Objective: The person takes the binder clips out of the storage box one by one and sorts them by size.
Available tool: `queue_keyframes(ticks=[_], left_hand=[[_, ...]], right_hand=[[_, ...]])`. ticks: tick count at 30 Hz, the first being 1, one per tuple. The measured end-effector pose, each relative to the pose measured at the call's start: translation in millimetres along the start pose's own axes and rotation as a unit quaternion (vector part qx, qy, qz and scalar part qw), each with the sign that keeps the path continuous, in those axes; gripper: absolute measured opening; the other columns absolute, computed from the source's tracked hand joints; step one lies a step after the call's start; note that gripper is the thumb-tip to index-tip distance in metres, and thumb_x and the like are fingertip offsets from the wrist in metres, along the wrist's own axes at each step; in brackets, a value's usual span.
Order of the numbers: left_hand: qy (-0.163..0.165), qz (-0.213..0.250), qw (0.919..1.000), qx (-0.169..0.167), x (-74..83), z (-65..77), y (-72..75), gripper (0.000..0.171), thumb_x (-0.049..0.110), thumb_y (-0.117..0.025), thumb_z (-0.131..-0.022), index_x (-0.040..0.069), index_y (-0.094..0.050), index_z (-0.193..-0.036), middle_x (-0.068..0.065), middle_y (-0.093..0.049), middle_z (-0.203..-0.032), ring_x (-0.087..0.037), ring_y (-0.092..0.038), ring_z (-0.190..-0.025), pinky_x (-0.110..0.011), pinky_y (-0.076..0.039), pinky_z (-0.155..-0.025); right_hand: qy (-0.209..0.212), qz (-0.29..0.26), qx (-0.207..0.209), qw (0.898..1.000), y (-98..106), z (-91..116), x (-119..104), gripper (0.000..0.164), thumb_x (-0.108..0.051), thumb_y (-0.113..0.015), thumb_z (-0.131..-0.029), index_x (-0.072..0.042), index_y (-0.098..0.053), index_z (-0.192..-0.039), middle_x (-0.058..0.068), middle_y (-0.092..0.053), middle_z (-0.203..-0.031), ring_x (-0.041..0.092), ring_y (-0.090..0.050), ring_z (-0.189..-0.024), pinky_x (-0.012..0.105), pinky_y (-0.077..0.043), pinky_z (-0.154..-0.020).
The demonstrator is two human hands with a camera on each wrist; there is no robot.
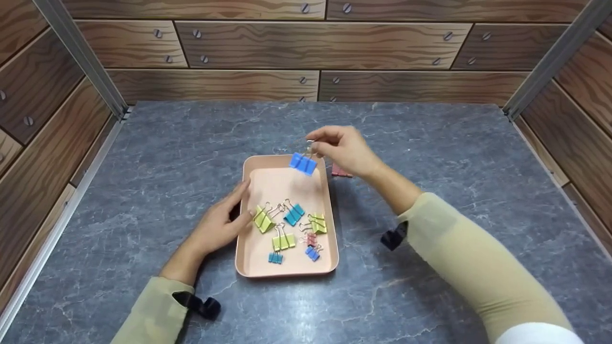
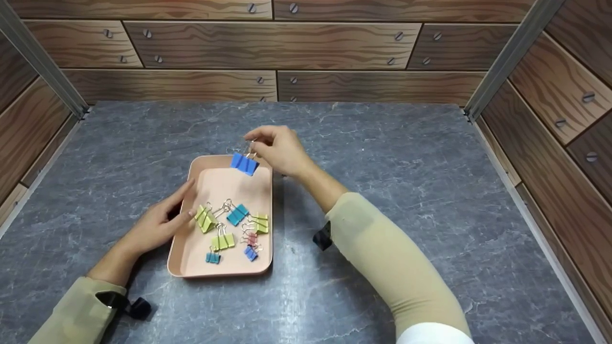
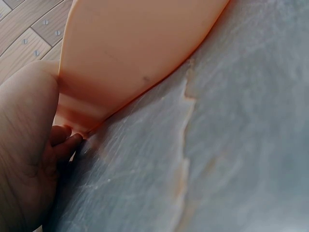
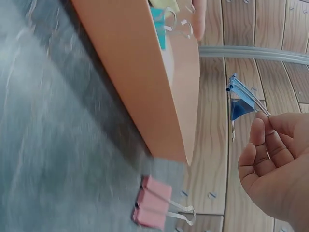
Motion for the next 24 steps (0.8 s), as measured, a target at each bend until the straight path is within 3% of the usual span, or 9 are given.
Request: queue_keyframes(ticks=[4,12,24], left_hand=[[-0.004,0.009,1.0,0.0,-0.5,0.0,0.0,0.074,0.033,-0.065,-0.104,0.018,-0.033,-0.168,-0.016,-0.034,-0.169,-0.035,-0.034,-0.155,-0.051,-0.027,-0.127],[-0.012,0.007,0.9999,0.005,-1.1,-0.9,-0.9,0.074,0.032,-0.066,-0.104,0.016,-0.033,-0.168,-0.018,-0.034,-0.169,-0.036,-0.035,-0.154,-0.051,-0.027,-0.126],[-0.007,0.004,1.0,0.004,-0.4,-0.9,-0.7,0.074,0.035,-0.066,-0.104,0.018,-0.033,-0.168,-0.017,-0.034,-0.169,-0.036,-0.034,-0.154,-0.052,-0.027,-0.126]], right_hand=[[-0.006,0.01,0.008,1.0,19,3,2,0.023,-0.001,-0.066,-0.102,0.003,-0.076,-0.122,0.021,-0.077,-0.103,0.035,-0.073,-0.091,0.029,-0.061,-0.079],[-0.012,0.018,0.043,0.999,53,9,14,0.021,0.0,-0.066,-0.101,0.007,-0.076,-0.119,0.021,-0.076,-0.098,0.013,-0.071,-0.082,0.024,-0.059,-0.077],[-0.032,0.041,0.065,0.997,89,21,36,0.023,-0.003,-0.066,-0.103,0.007,-0.075,-0.122,0.018,-0.075,-0.101,0.01,-0.068,-0.084,0.021,-0.058,-0.078]])
Point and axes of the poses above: each hand's wrist, its own z-axis away from the middle knuckle, its own y-axis out of the back of the hand, x = y × z, the point moved 2 cm from there along -z, towards the middle knuckle
